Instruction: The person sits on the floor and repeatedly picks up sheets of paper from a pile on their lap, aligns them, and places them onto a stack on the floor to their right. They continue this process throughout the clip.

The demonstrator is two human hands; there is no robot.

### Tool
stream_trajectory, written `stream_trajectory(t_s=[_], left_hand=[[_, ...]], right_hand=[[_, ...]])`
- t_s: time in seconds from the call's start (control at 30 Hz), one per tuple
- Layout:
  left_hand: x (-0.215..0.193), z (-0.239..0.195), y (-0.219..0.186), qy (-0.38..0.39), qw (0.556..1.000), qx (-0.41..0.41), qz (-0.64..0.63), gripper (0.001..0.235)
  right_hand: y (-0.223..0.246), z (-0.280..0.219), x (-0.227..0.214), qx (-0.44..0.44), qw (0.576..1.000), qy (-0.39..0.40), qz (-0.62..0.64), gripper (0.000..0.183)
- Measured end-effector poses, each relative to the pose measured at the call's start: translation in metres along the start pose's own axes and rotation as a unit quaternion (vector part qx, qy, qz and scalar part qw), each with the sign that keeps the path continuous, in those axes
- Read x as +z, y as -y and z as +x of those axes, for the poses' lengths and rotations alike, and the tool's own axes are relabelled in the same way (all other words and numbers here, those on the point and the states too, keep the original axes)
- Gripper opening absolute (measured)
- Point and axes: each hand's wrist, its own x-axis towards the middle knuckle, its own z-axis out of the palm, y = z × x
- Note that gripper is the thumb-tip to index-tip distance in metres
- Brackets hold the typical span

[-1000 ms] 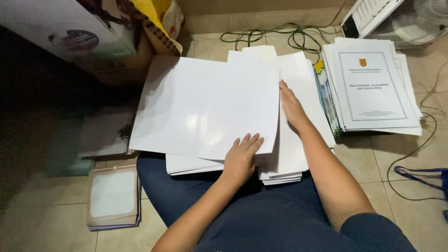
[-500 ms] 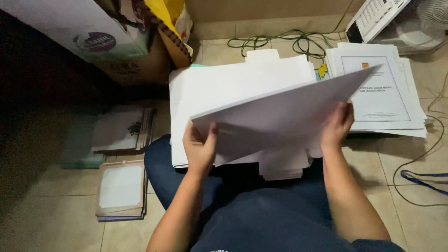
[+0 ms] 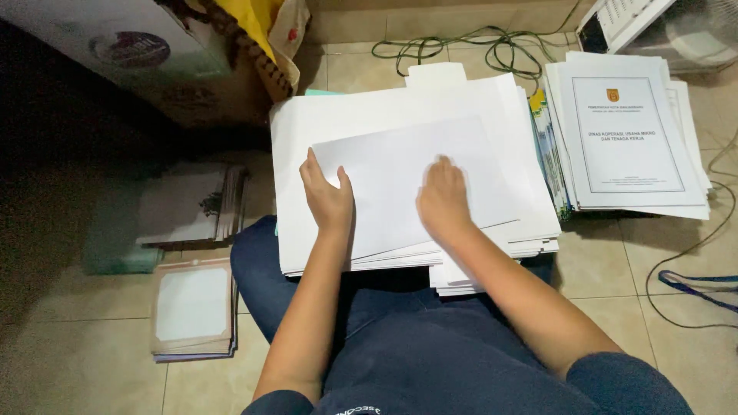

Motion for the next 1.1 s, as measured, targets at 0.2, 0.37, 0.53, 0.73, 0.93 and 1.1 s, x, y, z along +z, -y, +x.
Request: stream_trajectory(t_s=[0.2, 0.37, 0.53, 0.73, 0.93, 1.1], left_hand=[[0.002, -0.006, 0.005, 0.016, 0.993, 0.018, 0.114, 0.050], [0.006, -0.005, 0.010, 0.112, 0.971, 0.093, 0.190, 0.048], [0.005, 0.002, -0.007, 0.203, 0.937, 0.087, 0.271, 0.076], [0.002, 0.006, -0.024, 0.253, 0.922, 0.068, 0.285, 0.078], [0.008, 0.001, -0.006, 0.225, 0.934, 0.079, 0.266, 0.069], [0.012, 0.001, -0.002, 0.178, 0.947, 0.070, 0.259, 0.071]], right_hand=[[0.083, 0.052, 0.040, -0.123, 0.981, -0.041, 0.143, 0.055], [0.024, 0.063, 0.012, -0.025, 0.978, -0.001, 0.207, 0.057], [-0.077, 0.068, 0.019, 0.129, 0.979, 0.025, 0.154, 0.068], [-0.022, 0.074, 0.027, 0.137, 0.988, 0.038, 0.059, 0.075], [0.023, 0.074, 0.007, -0.037, 0.988, 0.044, 0.145, 0.069], [-0.096, 0.070, 0.022, 0.114, 0.988, 0.029, 0.103, 0.068]])
